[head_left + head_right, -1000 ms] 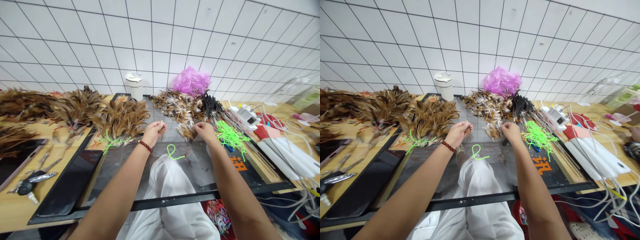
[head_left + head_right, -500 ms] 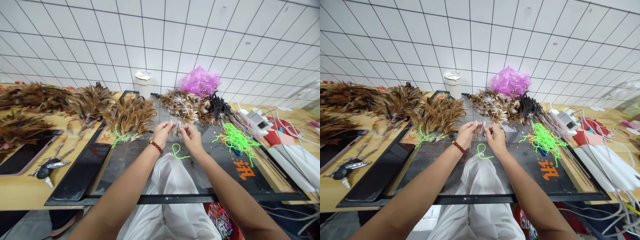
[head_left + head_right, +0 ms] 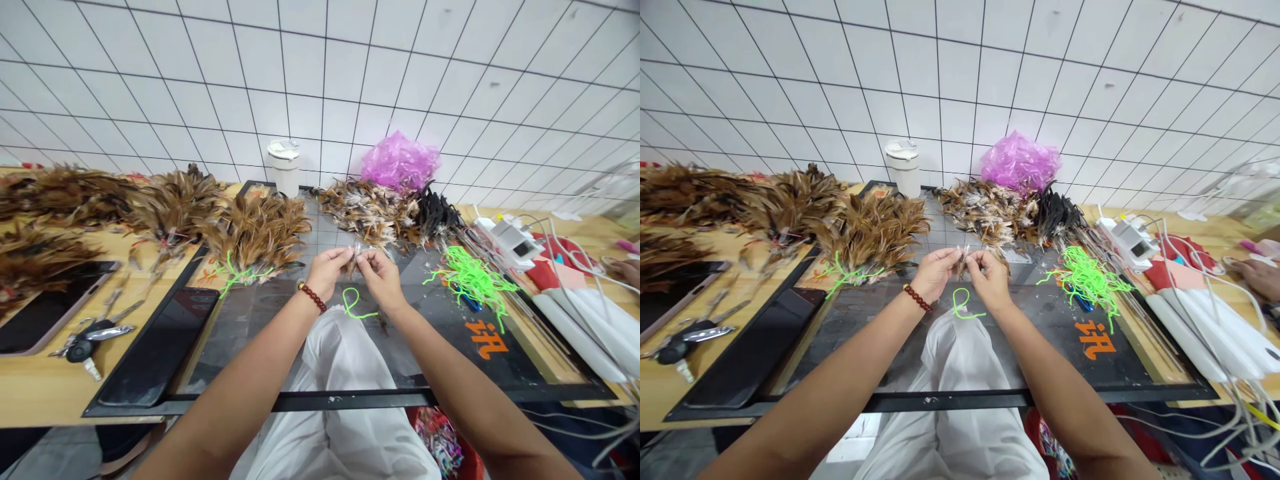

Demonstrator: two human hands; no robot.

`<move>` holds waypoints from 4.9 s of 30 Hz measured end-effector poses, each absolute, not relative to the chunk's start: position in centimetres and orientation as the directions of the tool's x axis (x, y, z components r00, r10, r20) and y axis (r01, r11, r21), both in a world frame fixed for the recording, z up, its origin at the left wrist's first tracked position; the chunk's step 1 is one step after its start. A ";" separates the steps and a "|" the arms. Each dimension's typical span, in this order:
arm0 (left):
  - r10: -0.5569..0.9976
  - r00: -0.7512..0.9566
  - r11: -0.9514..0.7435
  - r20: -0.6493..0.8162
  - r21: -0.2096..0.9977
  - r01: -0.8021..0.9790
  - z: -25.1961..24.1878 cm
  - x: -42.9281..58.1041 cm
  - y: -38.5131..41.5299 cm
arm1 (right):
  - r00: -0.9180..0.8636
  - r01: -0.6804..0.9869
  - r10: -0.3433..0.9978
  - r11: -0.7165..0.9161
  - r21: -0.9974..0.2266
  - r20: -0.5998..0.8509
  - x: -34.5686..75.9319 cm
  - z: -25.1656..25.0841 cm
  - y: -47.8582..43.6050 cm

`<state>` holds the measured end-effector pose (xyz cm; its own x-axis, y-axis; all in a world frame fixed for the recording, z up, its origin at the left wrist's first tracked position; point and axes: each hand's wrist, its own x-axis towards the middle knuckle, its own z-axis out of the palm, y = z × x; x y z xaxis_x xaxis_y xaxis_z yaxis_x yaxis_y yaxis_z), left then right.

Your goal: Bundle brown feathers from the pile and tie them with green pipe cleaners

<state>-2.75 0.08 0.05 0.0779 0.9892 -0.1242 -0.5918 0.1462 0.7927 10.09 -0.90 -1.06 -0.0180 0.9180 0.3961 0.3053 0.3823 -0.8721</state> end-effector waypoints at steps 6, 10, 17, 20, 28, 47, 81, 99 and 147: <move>0.988 0.036 0.143 -0.149 0.808 -0.572 -0.2 -2.5 0.0 | -0.033 0.370 0.896 0.422 -0.828 0.442 10.0 -0.9 -1.1; 0.988 -0.049 0.092 -0.149 0.799 -0.594 -0.4 -2.3 0.2 | -0.127 0.470 0.831 0.531 -0.705 0.541 10.0 -0.5 -1.4; 0.991 -0.016 0.101 -0.133 0.820 -0.563 -0.1 -2.4 0.1 | 0.072 0.218 0.901 0.405 -0.888 0.428 10.5 -0.7 -0.5; 0.993 0.035 0.117 -0.116 0.841 -0.528 -0.1 -2.4 -0.1 | 0.013 0.209 0.887 0.450 -0.868 0.462 10.9 -1.0 -0.1; 0.972 0.166 0.225 -0.165 0.855 -0.467 0.0 -2.6 -0.1 | 0.003 0.221 0.844 0.523 -0.823 0.537 11.4 -1.0 0.1; 0.963 0.166 0.265 -0.212 0.860 -0.437 0.7 -2.6 -0.5 | -0.254 0.395 0.770 0.635 -0.664 0.585 12.1 -0.9 -0.1; 0.952 0.262 0.228 -0.156 0.935 -0.273 1.0 -2.9 -0.6 | -0.244 0.416 0.799 0.598 -0.685 0.550 13.6 1.6 -0.1; 0.988 -0.038 0.105 -0.151 0.829 -0.549 0.2 -3.5 0.6 | -0.032 0.961 0.909 0.143 -0.238 0.416 18.0 -0.2 1.5; 0.988 -0.048 0.107 -0.149 0.865 -0.491 -0.6 -3.0 0.9 | -0.227 0.784 0.740 0.525 -0.332 0.633 16.0 -1.9 2.0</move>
<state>-3.03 0.90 -0.57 -0.0476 0.9877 -0.1492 -0.4906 0.1070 0.8648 16.03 2.01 -1.90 -0.2274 0.7402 0.6328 0.7837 0.5248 -0.3322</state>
